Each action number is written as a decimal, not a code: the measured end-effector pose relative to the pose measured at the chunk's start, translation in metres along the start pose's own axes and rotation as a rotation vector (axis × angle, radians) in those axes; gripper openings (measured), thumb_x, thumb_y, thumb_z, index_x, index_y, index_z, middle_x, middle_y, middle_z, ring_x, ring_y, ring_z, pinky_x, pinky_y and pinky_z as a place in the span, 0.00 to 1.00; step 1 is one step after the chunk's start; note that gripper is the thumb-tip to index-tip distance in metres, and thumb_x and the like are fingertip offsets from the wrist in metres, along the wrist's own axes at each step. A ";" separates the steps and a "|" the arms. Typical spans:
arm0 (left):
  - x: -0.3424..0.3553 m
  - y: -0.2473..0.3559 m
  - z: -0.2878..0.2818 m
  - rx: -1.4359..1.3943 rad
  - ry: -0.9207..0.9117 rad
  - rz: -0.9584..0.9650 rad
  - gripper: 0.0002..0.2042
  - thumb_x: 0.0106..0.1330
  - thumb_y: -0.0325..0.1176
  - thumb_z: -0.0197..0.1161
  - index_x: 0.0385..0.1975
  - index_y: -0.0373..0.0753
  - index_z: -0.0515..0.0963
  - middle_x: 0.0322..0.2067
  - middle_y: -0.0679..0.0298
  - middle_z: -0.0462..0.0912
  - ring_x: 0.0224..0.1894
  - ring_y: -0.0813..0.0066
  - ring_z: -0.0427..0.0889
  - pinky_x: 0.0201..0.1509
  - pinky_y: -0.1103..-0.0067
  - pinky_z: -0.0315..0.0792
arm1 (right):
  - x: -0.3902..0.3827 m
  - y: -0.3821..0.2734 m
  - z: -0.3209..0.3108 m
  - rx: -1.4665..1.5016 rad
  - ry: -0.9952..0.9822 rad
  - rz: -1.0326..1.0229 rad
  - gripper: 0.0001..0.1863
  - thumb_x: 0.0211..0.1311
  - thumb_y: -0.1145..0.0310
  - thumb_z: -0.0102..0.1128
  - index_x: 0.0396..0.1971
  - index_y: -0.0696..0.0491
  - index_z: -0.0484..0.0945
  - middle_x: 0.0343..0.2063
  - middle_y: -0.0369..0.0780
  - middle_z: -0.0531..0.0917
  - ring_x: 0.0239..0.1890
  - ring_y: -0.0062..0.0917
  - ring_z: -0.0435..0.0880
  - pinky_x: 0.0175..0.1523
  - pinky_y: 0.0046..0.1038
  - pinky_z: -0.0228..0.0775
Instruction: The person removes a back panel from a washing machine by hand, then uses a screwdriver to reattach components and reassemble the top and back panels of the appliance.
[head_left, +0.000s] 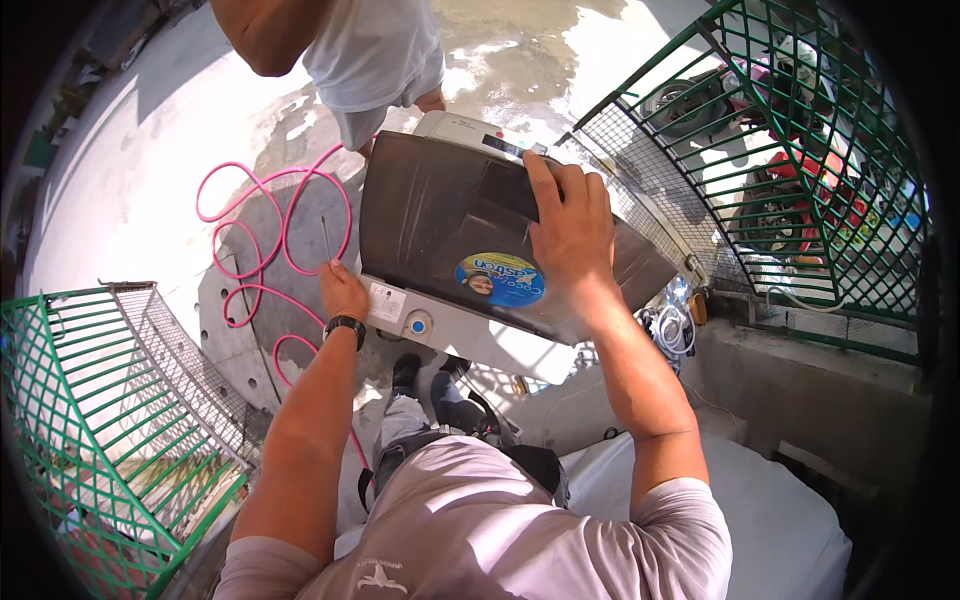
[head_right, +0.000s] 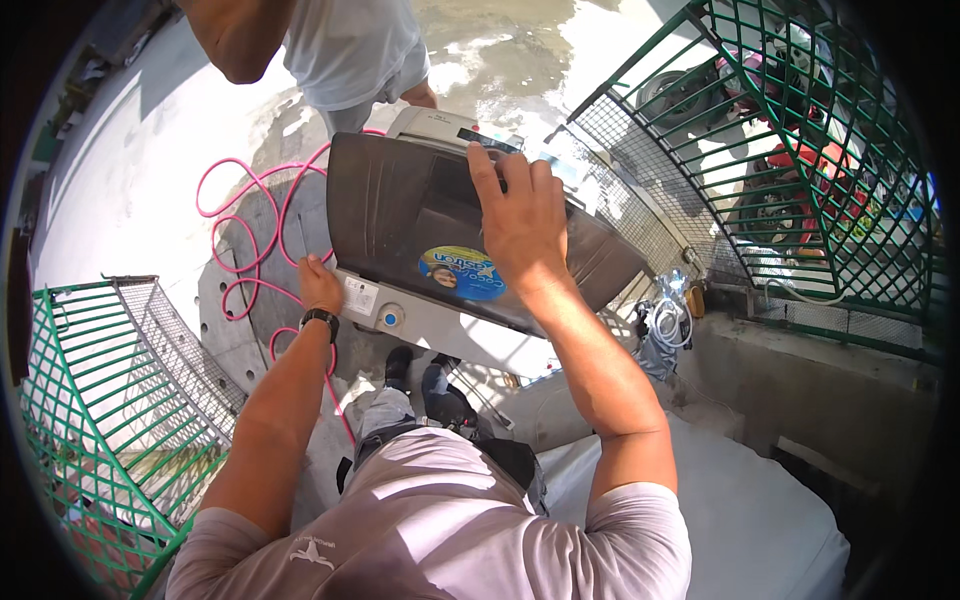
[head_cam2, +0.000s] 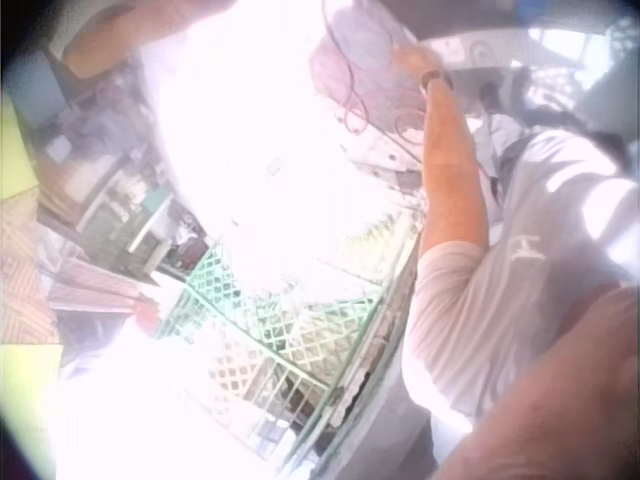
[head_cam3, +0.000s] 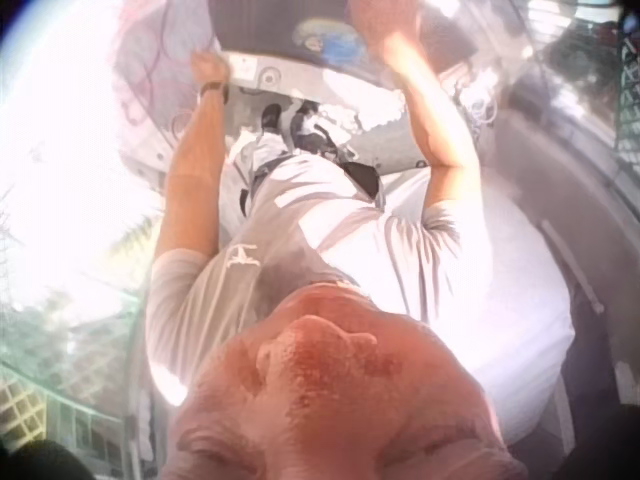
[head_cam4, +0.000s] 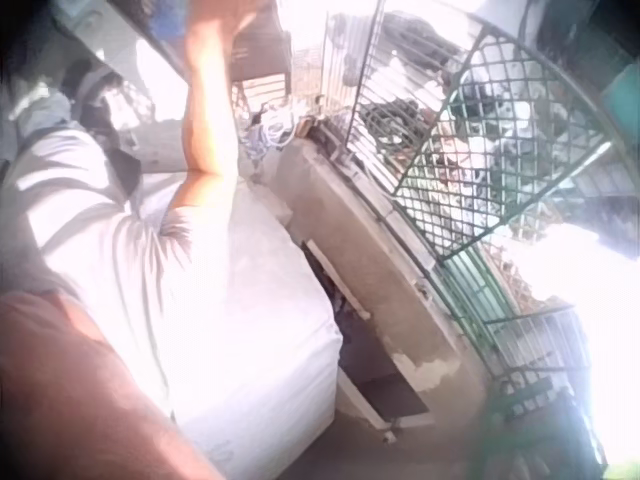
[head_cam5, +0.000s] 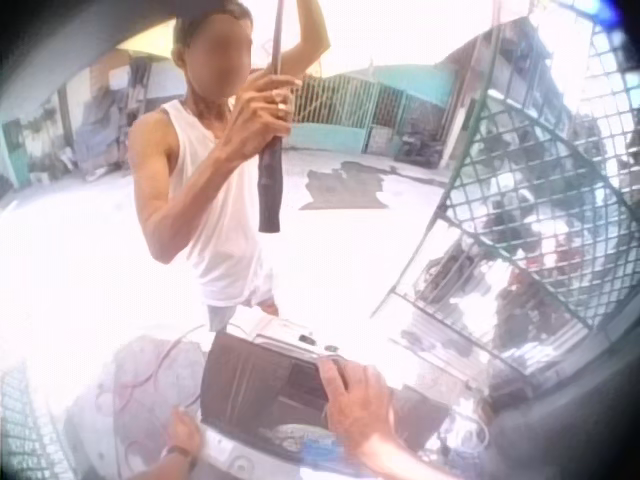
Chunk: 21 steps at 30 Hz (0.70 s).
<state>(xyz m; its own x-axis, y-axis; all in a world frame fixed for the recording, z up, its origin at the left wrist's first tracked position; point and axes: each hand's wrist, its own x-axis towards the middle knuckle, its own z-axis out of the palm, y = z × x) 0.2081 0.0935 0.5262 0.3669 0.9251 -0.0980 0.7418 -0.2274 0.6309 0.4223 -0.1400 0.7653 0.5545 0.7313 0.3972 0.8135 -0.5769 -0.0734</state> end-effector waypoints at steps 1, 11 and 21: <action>0.002 -0.002 -0.001 0.002 0.000 0.014 0.20 0.78 0.46 0.40 0.39 0.33 0.70 0.40 0.40 0.77 0.45 0.36 0.74 0.47 0.54 0.67 | -0.011 -0.013 -0.014 0.045 0.021 -0.017 0.37 0.44 0.80 0.64 0.61 0.49 0.72 0.39 0.39 0.73 0.39 0.33 0.71 0.45 0.37 0.67; 0.012 -0.031 -0.005 0.335 -0.160 0.432 0.17 0.75 0.42 0.41 0.41 0.35 0.73 0.38 0.42 0.79 0.44 0.37 0.77 0.48 0.56 0.69 | -0.086 -0.087 -0.082 0.330 0.098 -0.010 0.28 0.43 0.73 0.67 0.52 0.45 0.83 0.34 0.32 0.71 0.35 0.25 0.67 0.47 0.34 0.67; 0.010 -0.022 0.002 0.273 -0.229 0.146 0.18 0.74 0.44 0.42 0.41 0.35 0.73 0.40 0.41 0.80 0.45 0.36 0.77 0.48 0.54 0.69 | -0.096 -0.089 -0.075 0.415 0.117 0.060 0.25 0.46 0.69 0.65 0.49 0.37 0.84 0.32 0.28 0.69 0.35 0.20 0.67 0.55 0.33 0.69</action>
<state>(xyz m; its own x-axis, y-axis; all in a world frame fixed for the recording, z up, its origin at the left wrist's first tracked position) 0.1969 0.1072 0.5094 0.5730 0.7920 -0.2107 0.7830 -0.4531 0.4262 0.2834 -0.1860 0.8028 0.5990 0.6411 0.4798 0.7950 -0.4048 -0.4518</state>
